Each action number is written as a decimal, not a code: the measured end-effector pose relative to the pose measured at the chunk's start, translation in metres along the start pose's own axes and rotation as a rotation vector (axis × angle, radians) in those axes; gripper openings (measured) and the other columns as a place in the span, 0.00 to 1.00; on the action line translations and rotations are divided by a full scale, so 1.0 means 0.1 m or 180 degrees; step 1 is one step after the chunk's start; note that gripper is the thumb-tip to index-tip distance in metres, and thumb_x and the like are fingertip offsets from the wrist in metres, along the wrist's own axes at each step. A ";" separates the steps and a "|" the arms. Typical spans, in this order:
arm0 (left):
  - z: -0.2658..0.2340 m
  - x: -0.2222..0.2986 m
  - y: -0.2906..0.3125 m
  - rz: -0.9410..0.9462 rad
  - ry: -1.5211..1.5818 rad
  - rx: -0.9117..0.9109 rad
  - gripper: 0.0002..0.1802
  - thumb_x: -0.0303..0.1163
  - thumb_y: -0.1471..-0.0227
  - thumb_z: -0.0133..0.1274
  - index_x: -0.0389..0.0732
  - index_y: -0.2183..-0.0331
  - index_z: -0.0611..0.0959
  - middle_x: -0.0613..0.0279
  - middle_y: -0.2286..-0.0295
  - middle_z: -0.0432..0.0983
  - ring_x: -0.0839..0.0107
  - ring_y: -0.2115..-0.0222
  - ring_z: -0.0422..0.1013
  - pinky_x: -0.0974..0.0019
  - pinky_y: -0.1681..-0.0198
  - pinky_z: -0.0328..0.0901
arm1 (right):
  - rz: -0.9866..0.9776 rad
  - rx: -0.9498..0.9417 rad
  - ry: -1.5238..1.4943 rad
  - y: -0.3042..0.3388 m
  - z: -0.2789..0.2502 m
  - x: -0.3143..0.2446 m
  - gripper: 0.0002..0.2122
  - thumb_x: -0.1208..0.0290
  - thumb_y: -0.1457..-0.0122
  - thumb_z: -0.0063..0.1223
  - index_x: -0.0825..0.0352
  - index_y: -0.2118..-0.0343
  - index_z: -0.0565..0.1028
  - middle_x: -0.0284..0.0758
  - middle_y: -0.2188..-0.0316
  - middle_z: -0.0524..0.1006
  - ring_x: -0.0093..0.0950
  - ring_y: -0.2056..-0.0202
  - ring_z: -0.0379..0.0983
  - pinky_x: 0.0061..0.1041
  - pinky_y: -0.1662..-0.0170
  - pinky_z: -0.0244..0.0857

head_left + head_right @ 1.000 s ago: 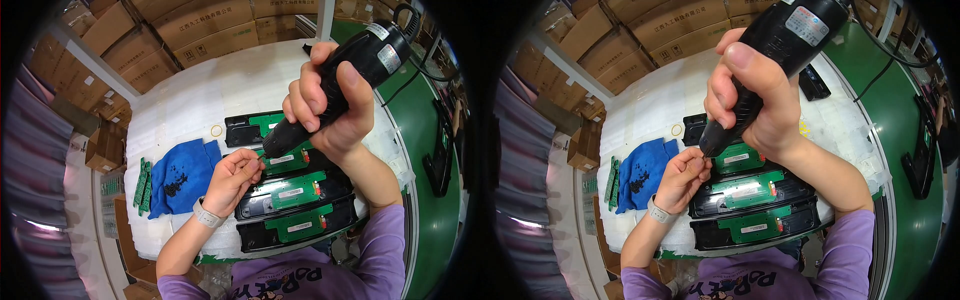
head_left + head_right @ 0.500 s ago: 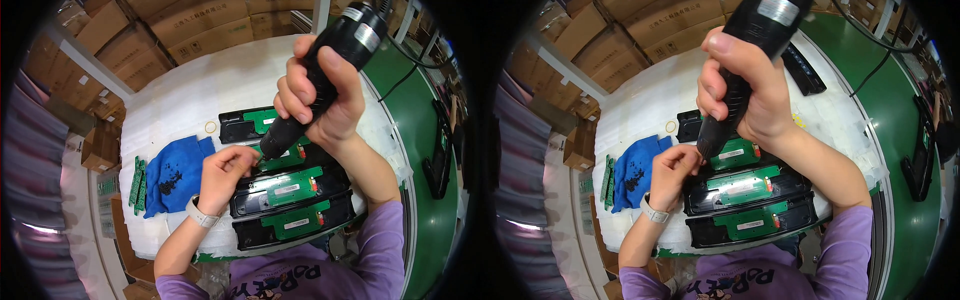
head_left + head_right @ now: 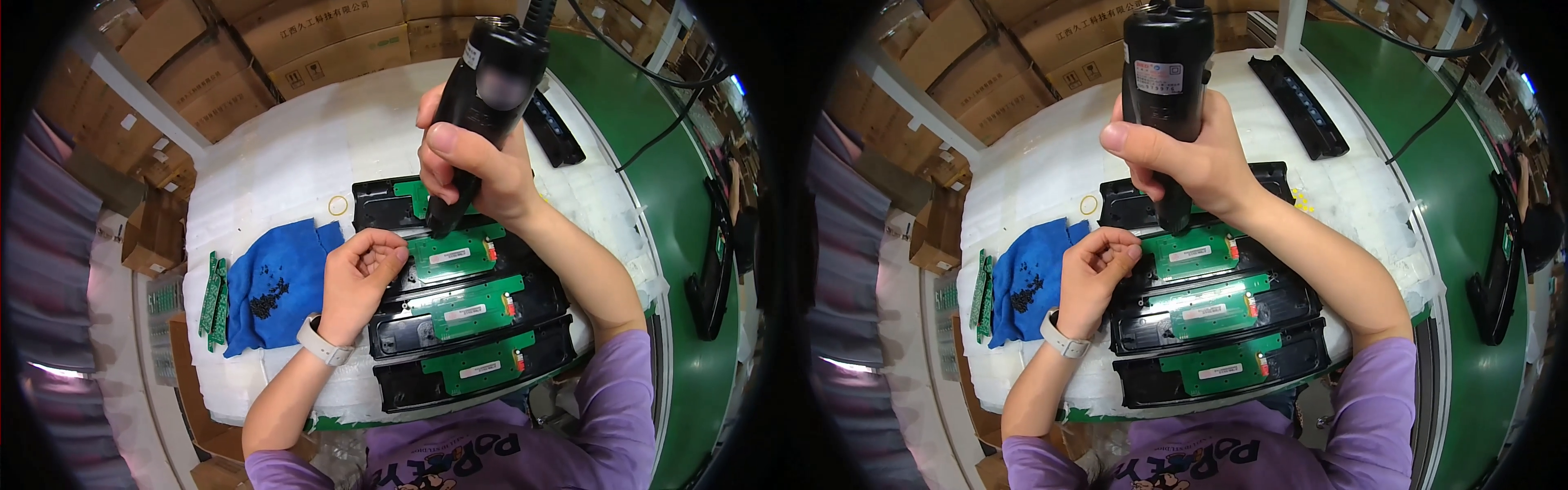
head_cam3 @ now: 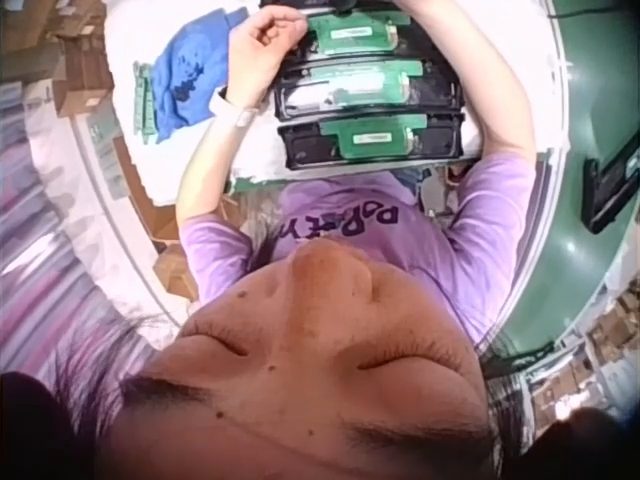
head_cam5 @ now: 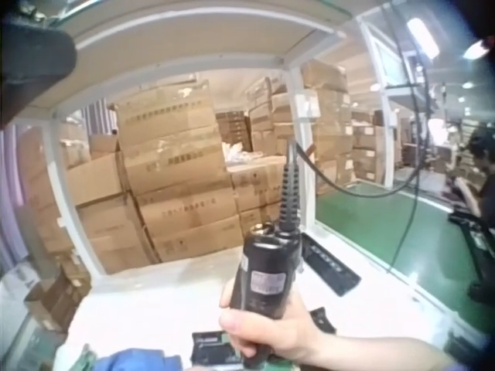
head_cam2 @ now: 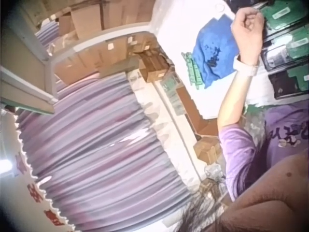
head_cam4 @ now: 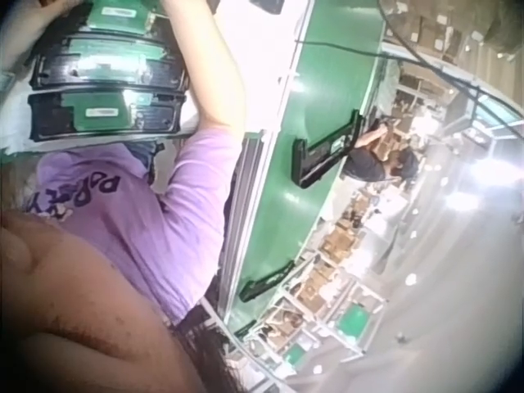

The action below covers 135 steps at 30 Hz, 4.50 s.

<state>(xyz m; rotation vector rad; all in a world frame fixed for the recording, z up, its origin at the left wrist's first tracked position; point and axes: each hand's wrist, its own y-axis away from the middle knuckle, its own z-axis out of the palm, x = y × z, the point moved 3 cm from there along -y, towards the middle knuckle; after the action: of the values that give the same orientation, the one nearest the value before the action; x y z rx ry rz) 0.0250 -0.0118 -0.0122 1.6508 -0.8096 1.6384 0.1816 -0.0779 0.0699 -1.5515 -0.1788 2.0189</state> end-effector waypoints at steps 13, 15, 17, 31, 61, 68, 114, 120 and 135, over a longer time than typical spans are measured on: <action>0.01 -0.01 -0.03 -0.0035 -0.0216 -0.0126 0.03 0.22 0.53 0.53 0.33 0.72 0.77 0.71 0.79 0.71 0.88 0.79 0.64 0.84 0.75 0.59 | 0.0127 -0.0178 0.0544 -0.11 0.14 0.15 0.09 0.71 0.55 0.57 0.68 0.83 0.69 0.28 0.91 0.66 0.16 0.89 0.62 0.15 0.86 0.54; 0.02 -0.01 -0.03 -0.0079 -0.0395 -0.0180 0.04 0.24 0.51 0.51 0.32 0.72 0.77 0.70 0.79 0.72 0.87 0.79 0.64 0.83 0.76 0.60 | 0.0159 -0.0191 0.0533 -0.10 0.12 0.14 0.09 0.71 0.55 0.57 0.69 0.83 0.69 0.28 0.91 0.66 0.16 0.89 0.62 0.15 0.86 0.54; 0.03 -0.02 -0.03 -0.0125 -0.0383 -0.0168 0.06 0.26 0.50 0.50 0.32 0.72 0.77 0.69 0.79 0.72 0.86 0.80 0.64 0.82 0.76 0.60 | 0.0178 -0.0201 0.0521 -0.08 0.12 0.13 0.09 0.71 0.56 0.57 0.69 0.83 0.69 0.28 0.91 0.66 0.16 0.89 0.62 0.15 0.86 0.53; -0.04 0.12 0.04 -0.0307 0.0283 -0.0378 0.08 0.28 0.48 0.49 0.33 0.69 0.78 0.62 0.75 0.75 0.81 0.79 0.67 0.79 0.74 0.62 | -0.0413 0.0142 -0.1256 0.02 -0.08 -0.27 0.13 0.58 0.44 0.39 0.65 0.69 0.67 0.29 0.88 0.63 0.21 0.90 0.57 0.26 0.78 0.58; -0.17 0.05 0.00 -0.0253 0.0807 0.0087 0.11 0.27 0.44 0.37 0.31 0.61 0.68 0.48 0.61 0.70 0.65 0.60 0.70 0.71 0.57 0.64 | 0.0169 -0.0080 0.0452 0.12 0.11 -0.01 0.13 0.67 0.52 0.49 0.71 0.69 0.63 0.32 0.90 0.61 0.22 0.91 0.56 0.20 0.86 0.52; -0.18 0.09 -0.03 -0.0176 0.0359 0.0055 0.12 0.33 0.42 0.36 0.35 0.67 0.70 0.59 0.80 0.71 0.77 0.82 0.68 0.79 0.80 0.60 | 0.0203 -0.0191 0.0549 0.11 0.15 0.05 0.11 0.70 0.54 0.53 0.70 0.73 0.64 0.32 0.90 0.62 0.21 0.91 0.58 0.18 0.87 0.52; -0.01 0.05 0.12 -0.0253 0.0504 -0.0425 0.04 0.23 0.53 0.52 0.31 0.72 0.77 0.61 0.80 0.74 0.82 0.85 0.67 0.81 0.85 0.59 | -0.0321 0.0073 -0.1143 0.13 0.10 -0.26 0.17 0.53 0.43 0.37 0.64 0.65 0.65 0.28 0.87 0.62 0.20 0.89 0.57 0.24 0.78 0.58; 0.07 0.08 0.14 -0.0327 0.0303 -0.0578 0.03 0.22 0.53 0.52 0.31 0.73 0.77 0.62 0.79 0.74 0.83 0.84 0.67 0.80 0.81 0.62 | 0.0001 0.0464 -0.1205 0.12 0.05 -0.25 0.14 0.56 0.44 0.40 0.64 0.68 0.67 0.30 0.89 0.63 0.22 0.90 0.58 0.25 0.79 0.57; -0.14 0.08 0.04 0.0407 0.0772 0.0040 0.06 0.27 0.42 0.32 0.38 0.63 0.64 0.44 0.54 0.64 0.60 0.51 0.63 0.67 0.49 0.58 | -0.0382 0.0414 0.0745 0.00 -0.44 -0.21 0.10 0.69 0.49 0.46 0.72 0.70 0.64 0.32 0.90 0.63 0.20 0.91 0.57 0.19 0.85 0.52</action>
<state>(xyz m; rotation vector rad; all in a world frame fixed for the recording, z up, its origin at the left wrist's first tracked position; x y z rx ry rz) 0.0136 -0.0029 -0.0038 1.3977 -0.7953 1.8919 0.2252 -0.0988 0.0742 -1.6382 -0.0464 1.7072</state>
